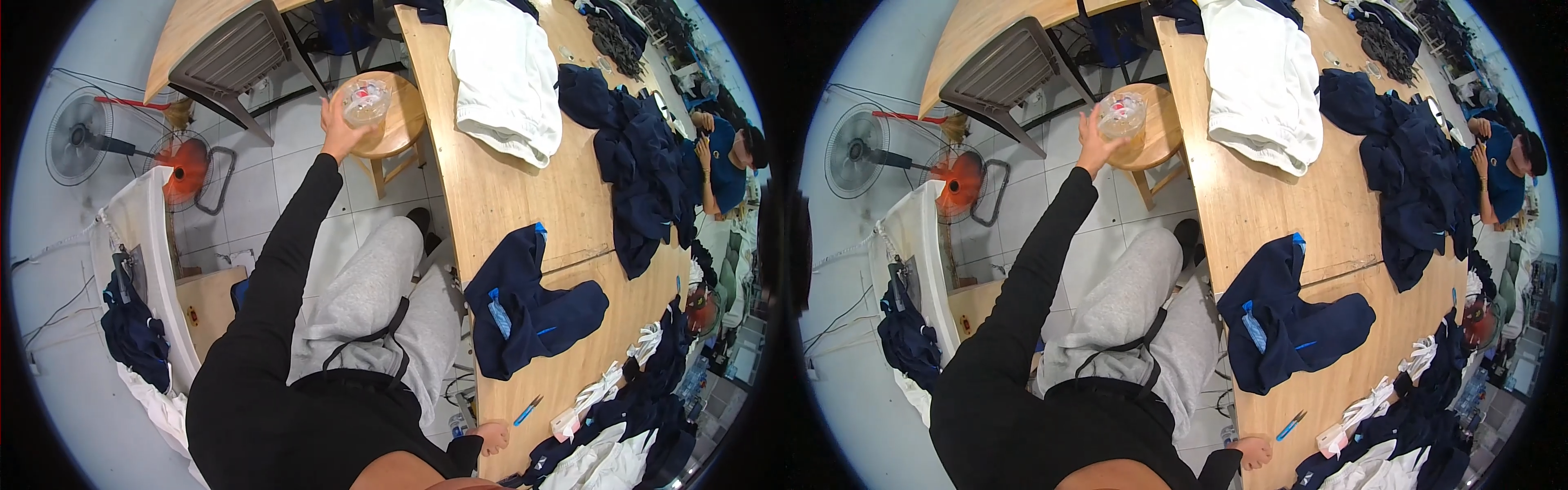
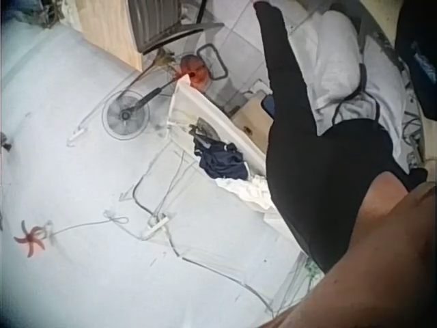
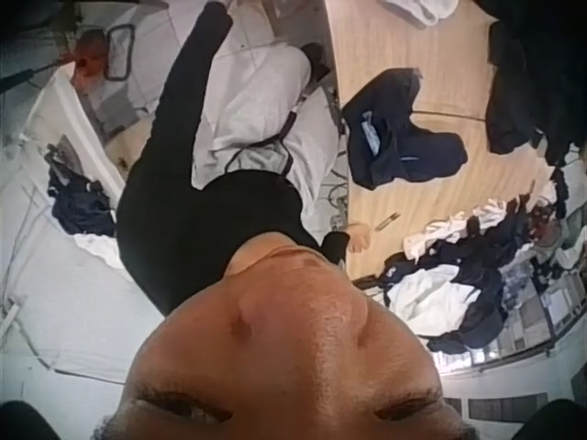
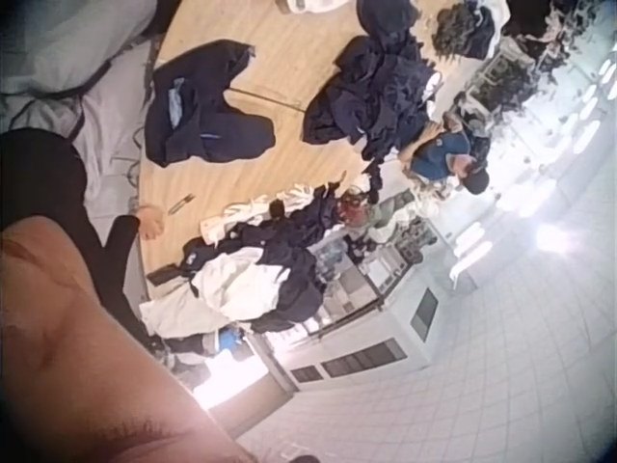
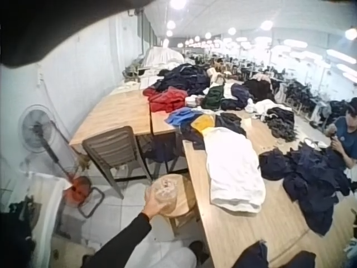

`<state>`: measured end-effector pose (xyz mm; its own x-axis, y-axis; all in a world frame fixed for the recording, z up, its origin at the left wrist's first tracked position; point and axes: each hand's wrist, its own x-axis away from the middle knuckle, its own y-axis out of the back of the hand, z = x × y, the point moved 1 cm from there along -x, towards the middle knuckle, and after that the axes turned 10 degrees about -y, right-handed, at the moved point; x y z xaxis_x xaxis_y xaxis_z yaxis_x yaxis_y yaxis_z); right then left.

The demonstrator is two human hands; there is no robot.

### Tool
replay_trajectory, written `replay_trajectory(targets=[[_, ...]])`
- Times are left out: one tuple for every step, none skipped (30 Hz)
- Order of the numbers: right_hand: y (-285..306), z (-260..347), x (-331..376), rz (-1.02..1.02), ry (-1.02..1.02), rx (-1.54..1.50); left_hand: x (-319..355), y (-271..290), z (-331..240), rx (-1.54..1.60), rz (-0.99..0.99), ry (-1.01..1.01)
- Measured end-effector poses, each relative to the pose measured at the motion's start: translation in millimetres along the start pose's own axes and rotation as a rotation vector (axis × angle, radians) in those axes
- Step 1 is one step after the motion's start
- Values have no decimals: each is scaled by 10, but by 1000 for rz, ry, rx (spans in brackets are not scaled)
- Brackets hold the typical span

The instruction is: Trimming excess threads from blue fabric garments using a pair of small thread snips.

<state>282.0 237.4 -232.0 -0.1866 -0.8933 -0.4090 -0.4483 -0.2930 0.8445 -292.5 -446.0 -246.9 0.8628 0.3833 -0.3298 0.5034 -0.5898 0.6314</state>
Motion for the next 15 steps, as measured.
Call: replay_trajectory(targets=[[-4,-24,8,-28,1,35,-18,-39,-37,4,4,0],[-1,-64,-17,-62,-2,72,-54,-93,-130,-31,52,-3],[9,-116,-60,-69,-11,75,-79,-150,-231,-64,100,-7],[22,-118,-50,-56,-24,52,-136,-159,-265,-66,96,-11],[31,-106,-32,-43,-38,30,-192,-174,-304,-198,125,-33],[43,-89,-27,-38,-39,27,-246,-183,-338,-329,154,-56],[78,-65,-9,30,-61,22,-291,-150,-294,-337,145,-61],[103,-25,32,99,-81,18,-322,-105,-245,-253,126,-67],[124,12,101,110,-74,12,-366,-63,-199,-171,108,-75],[97,-26,55,44,-82,-45,-351,-105,-238,-109,89,-61],[35,-88,17,-21,-93,-97,-332,-163,-304,-97,94,-65],[-26,-125,-40,-25,-104,-97,-305,-216,-366,-106,101,-50],[-55,-109,-69,-50,-94,-54,-295,-224,-382,-126,102,-37],[-87,-89,-90,-75,-85,-11,-291,-235,-406,-195,55,-69],[-125,-109,-85,-73,-87,-15,-311,-243,-417,-194,52,-72]])
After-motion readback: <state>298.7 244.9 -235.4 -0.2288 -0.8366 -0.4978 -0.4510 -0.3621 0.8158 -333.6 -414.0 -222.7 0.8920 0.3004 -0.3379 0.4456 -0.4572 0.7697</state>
